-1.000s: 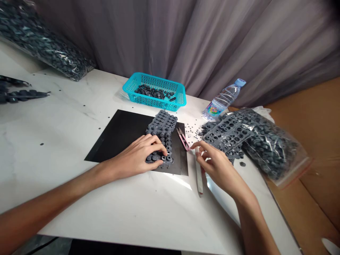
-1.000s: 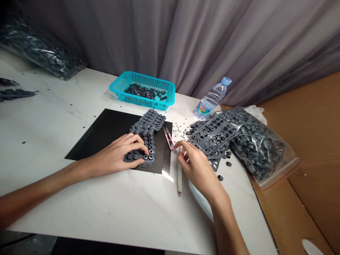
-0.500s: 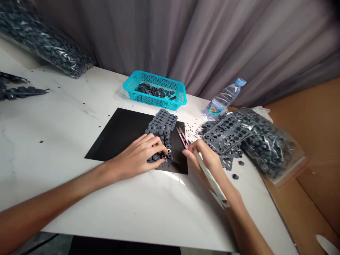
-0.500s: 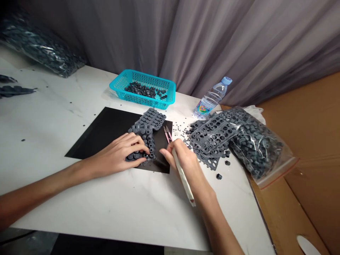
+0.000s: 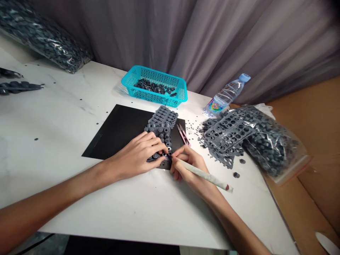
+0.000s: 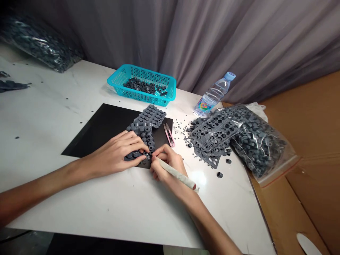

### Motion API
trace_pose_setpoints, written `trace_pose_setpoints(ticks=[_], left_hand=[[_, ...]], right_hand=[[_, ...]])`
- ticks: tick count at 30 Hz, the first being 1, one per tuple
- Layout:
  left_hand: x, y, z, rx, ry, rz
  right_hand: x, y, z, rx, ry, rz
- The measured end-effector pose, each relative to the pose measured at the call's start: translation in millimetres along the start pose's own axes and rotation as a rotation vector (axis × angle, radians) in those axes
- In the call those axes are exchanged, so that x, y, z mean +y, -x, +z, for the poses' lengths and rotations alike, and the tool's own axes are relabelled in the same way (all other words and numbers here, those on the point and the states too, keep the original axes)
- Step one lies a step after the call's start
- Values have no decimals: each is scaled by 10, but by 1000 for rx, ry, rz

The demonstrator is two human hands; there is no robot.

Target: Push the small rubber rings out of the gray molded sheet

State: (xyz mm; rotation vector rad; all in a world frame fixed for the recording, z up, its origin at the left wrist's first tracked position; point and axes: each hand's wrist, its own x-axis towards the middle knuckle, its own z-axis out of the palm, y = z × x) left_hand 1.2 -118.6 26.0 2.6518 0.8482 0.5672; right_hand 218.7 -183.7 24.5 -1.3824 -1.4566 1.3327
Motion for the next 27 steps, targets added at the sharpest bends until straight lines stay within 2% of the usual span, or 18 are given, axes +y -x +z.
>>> trace_pose_setpoints(ticks=[9, 27], left_hand=[[-1, -10, -75, -66, 113, -20], [-50, -30, -69, -65, 154, -1]], right_hand=[[88, -74, 29, 58, -31, -59], [90, -70, 58, 64, -44, -35]])
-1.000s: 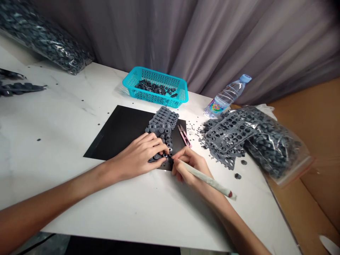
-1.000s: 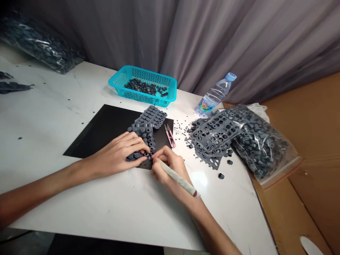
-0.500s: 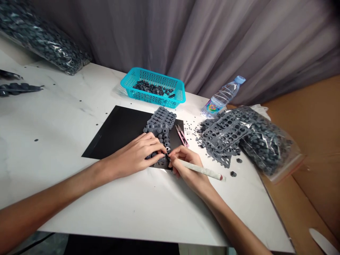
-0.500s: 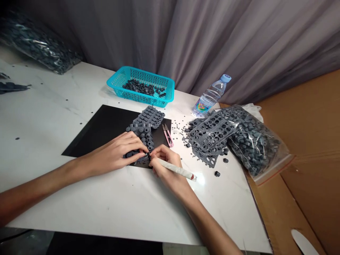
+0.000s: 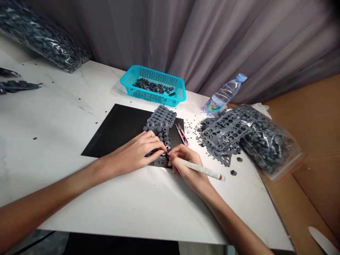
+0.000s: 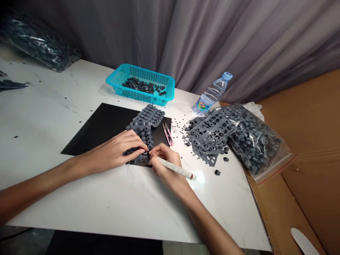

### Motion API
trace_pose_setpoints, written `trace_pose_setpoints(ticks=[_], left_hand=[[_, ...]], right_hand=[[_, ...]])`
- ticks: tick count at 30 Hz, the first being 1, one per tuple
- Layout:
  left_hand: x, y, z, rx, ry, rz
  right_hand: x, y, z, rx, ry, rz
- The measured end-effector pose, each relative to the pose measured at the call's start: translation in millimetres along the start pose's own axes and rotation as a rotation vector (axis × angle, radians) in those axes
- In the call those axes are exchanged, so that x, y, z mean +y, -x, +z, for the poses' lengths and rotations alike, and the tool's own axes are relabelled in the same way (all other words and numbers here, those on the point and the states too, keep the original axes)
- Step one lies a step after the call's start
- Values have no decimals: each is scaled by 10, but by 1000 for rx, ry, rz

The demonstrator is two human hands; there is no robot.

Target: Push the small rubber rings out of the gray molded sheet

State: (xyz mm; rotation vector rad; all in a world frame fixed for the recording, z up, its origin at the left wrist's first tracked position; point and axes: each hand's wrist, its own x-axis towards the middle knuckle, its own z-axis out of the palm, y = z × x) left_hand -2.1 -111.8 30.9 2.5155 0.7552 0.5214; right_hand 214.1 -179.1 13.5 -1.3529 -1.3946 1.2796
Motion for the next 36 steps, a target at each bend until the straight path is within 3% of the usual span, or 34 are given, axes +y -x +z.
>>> trace_pose_setpoints(ticks=[8, 17, 20, 26, 31, 36], left_hand=[[11, 8, 6, 15, -50, 18], [31, -14, 81, -9, -400, 216], [27, -8, 122, -4, -316, 209], [47, -19, 132, 117, 162, -128], [42, -19, 40, -8, 184, -98], [26, -1, -10, -54, 198, -93]], right_hand=[[-21, 7, 21, 19, 113, -33], [-96, 35, 60, 77, 281, -100], [-105, 28, 80, 85, 319, -129], [-96, 34, 76, 61, 281, -69], [-68, 28, 45, 28, 136, -40], [-118, 7, -80, -16, -24, 15]])
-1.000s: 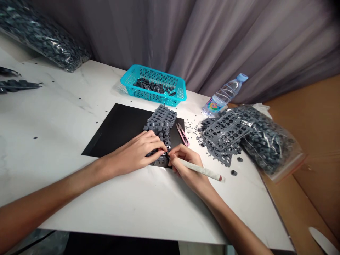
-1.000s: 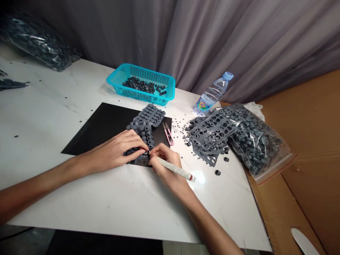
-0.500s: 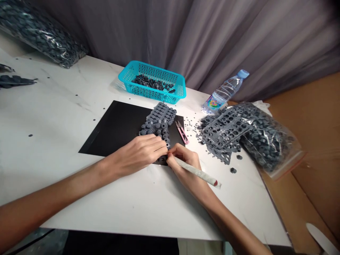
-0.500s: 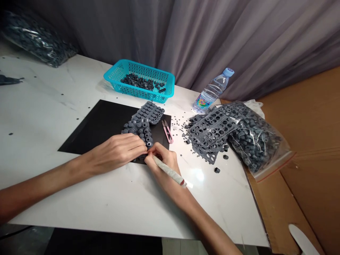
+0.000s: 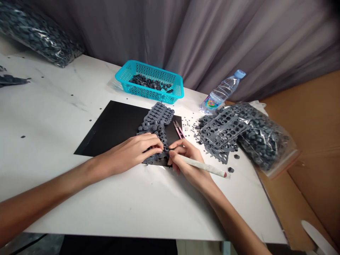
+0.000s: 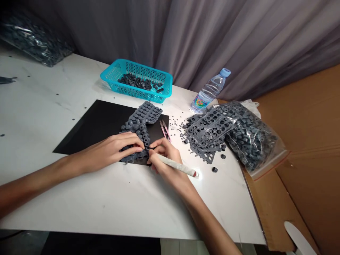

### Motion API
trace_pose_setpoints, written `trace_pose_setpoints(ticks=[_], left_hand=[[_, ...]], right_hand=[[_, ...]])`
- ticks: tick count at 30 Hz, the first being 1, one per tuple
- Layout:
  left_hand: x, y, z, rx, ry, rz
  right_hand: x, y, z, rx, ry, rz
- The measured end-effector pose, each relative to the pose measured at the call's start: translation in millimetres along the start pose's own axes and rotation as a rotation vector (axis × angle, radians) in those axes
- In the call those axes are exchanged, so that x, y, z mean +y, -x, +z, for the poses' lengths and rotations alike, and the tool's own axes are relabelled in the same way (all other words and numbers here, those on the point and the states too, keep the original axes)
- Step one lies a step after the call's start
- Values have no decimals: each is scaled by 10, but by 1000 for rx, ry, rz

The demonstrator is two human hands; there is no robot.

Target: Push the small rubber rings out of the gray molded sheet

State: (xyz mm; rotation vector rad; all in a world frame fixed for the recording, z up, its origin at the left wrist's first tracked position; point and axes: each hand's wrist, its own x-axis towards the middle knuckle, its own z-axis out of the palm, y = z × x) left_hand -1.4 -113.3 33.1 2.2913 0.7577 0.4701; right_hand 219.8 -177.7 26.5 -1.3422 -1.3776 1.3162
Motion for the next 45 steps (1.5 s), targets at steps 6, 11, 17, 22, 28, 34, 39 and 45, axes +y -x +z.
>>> trace_pose_setpoints(ticks=[6, 11, 17, 22, 28, 34, 39, 45], left_hand=[[12, -1, -10, -12, -33, 62], [13, 9, -16, -13, -61, 75], [-6, 11, -3, -23, -107, 109], [-26, 10, -4, -4, -99, 118], [-29, 9, 6, -5, -148, 138], [-21, -5, 45, 6, -302, 159], [-11, -2, 143, 34, -351, 199], [62, -56, 37, 417, 292, -186]], right_hand=[[-138, 11, -154, -94, 101, -28], [-127, 15, -121, -89, 200, -18], [12, -23, -16, -23, -5, 9], [46, -29, 4, -6, -15, 12], [53, -16, -12, -17, 71, -8], [63, 18, -16, -9, 201, -67], [44, 36, 0, 1, 272, -71], [-68, 77, 87, 44, 372, -115]])
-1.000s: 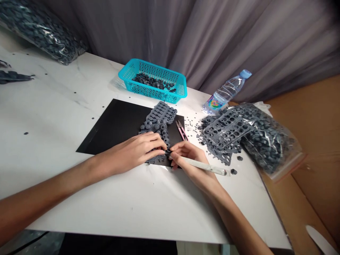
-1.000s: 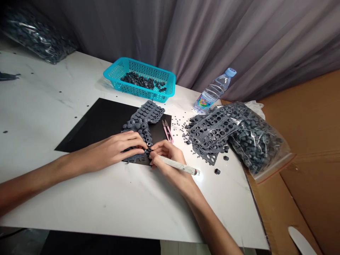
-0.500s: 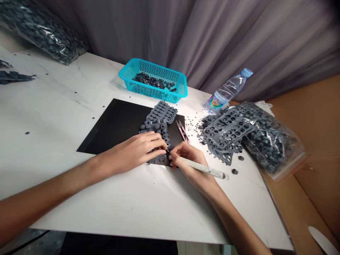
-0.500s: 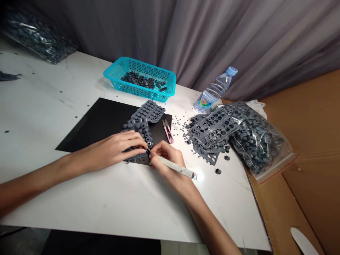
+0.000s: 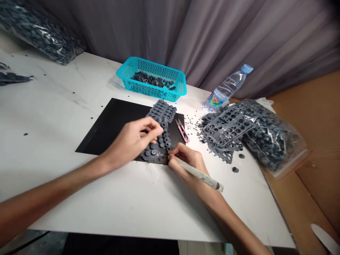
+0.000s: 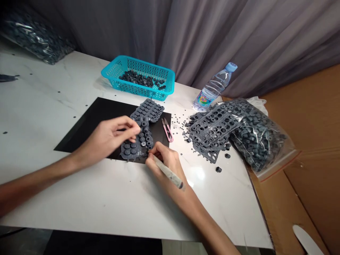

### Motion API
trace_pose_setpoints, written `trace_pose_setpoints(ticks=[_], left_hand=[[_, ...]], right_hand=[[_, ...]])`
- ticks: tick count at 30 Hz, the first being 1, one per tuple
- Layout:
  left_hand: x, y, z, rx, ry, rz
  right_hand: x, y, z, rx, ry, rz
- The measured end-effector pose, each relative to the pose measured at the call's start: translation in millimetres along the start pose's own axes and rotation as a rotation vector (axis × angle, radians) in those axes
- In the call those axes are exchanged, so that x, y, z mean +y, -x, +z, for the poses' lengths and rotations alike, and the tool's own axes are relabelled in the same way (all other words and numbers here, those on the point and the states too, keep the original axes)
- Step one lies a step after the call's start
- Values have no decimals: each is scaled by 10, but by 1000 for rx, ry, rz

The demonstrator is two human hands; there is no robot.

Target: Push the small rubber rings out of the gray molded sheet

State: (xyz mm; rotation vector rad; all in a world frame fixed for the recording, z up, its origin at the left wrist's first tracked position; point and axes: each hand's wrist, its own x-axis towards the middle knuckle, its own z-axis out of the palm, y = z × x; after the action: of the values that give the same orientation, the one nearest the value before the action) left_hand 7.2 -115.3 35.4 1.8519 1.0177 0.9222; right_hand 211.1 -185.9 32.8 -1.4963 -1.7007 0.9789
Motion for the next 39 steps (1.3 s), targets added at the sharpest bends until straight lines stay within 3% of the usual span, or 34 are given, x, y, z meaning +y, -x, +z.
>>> trace_pose_setpoints(ticks=[3, 8, 14, 21, 39], left_hand=[[25, -66, -125, -29, 228, -118], [39, -46, -194, -218, 323, -271], [77, 30, -107, -367, 552, -446], [78, 59, -20, -399, 676, -499], [61, 62, -18, -440, 655, -517]], right_hand=[[16, 0, 5, 10, -4, 11], [68, -45, -145, 51, -206, 62], [-12, -56, -278, 290, 167, -334], [-17, -18, -183, 81, 242, -397], [-30, -34, -283, 31, 158, -430]])
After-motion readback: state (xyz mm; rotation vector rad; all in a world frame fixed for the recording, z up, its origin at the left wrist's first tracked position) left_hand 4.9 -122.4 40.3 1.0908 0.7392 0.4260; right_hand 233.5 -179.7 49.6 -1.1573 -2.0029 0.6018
